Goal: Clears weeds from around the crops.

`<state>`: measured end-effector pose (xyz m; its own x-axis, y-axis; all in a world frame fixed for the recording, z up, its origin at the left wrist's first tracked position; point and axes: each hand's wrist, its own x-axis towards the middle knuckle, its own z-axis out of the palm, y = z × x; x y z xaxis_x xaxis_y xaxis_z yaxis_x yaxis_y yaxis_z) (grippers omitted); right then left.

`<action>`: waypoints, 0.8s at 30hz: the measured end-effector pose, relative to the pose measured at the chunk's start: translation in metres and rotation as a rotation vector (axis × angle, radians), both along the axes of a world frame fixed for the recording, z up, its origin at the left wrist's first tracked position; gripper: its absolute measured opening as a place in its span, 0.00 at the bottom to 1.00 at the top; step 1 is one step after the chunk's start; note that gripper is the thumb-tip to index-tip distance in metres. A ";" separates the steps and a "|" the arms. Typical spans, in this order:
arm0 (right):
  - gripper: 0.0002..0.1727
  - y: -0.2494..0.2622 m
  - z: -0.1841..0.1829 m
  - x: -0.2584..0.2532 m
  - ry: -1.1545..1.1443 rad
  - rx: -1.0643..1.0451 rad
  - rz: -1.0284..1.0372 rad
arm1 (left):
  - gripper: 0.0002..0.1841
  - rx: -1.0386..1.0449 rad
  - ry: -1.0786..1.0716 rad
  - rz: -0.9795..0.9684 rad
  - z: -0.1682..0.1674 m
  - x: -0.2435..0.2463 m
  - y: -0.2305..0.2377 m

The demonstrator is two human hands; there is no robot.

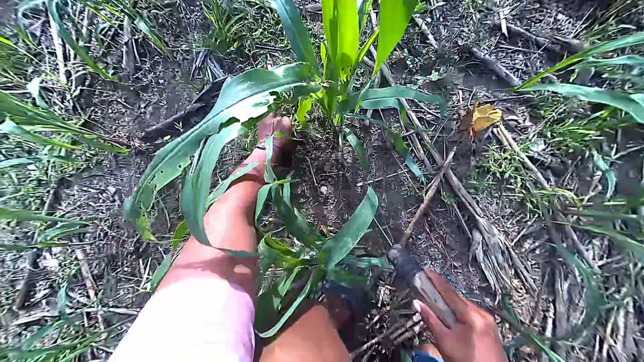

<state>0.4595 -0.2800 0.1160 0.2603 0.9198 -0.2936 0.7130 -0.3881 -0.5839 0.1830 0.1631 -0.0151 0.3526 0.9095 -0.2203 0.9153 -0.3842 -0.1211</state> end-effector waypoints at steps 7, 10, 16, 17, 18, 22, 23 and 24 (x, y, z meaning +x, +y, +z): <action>0.31 -0.008 0.003 0.014 0.418 0.111 -0.224 | 0.20 -0.153 0.071 0.681 0.034 -0.170 -0.125; 0.29 -0.006 -0.020 0.020 0.997 0.080 -0.455 | 0.25 -0.080 -0.095 0.990 0.022 -0.216 -0.169; 0.16 0.193 -0.131 -0.059 1.278 -0.149 -0.673 | 0.22 -0.046 -0.158 1.106 -0.003 -0.193 -0.157; 0.16 0.224 -0.148 -0.077 1.264 -0.164 -0.641 | 0.22 -0.018 -0.128 1.044 -0.024 -0.206 -0.156; 0.21 0.242 -0.154 -0.090 1.242 -0.170 -0.597 | 0.22 -0.001 -0.089 0.968 -0.036 -0.217 -0.154; 0.31 0.243 -0.128 -0.087 0.812 -0.018 -0.239 | 0.22 0.256 -0.146 0.499 -0.041 -0.207 -0.125; 0.33 0.240 -0.107 -0.081 0.564 -0.002 -0.086 | 0.20 0.280 -0.199 0.399 -0.027 -0.182 -0.111; 0.35 0.232 -0.087 -0.075 0.271 0.058 0.075 | 0.19 0.265 -0.252 0.344 -0.012 -0.155 -0.095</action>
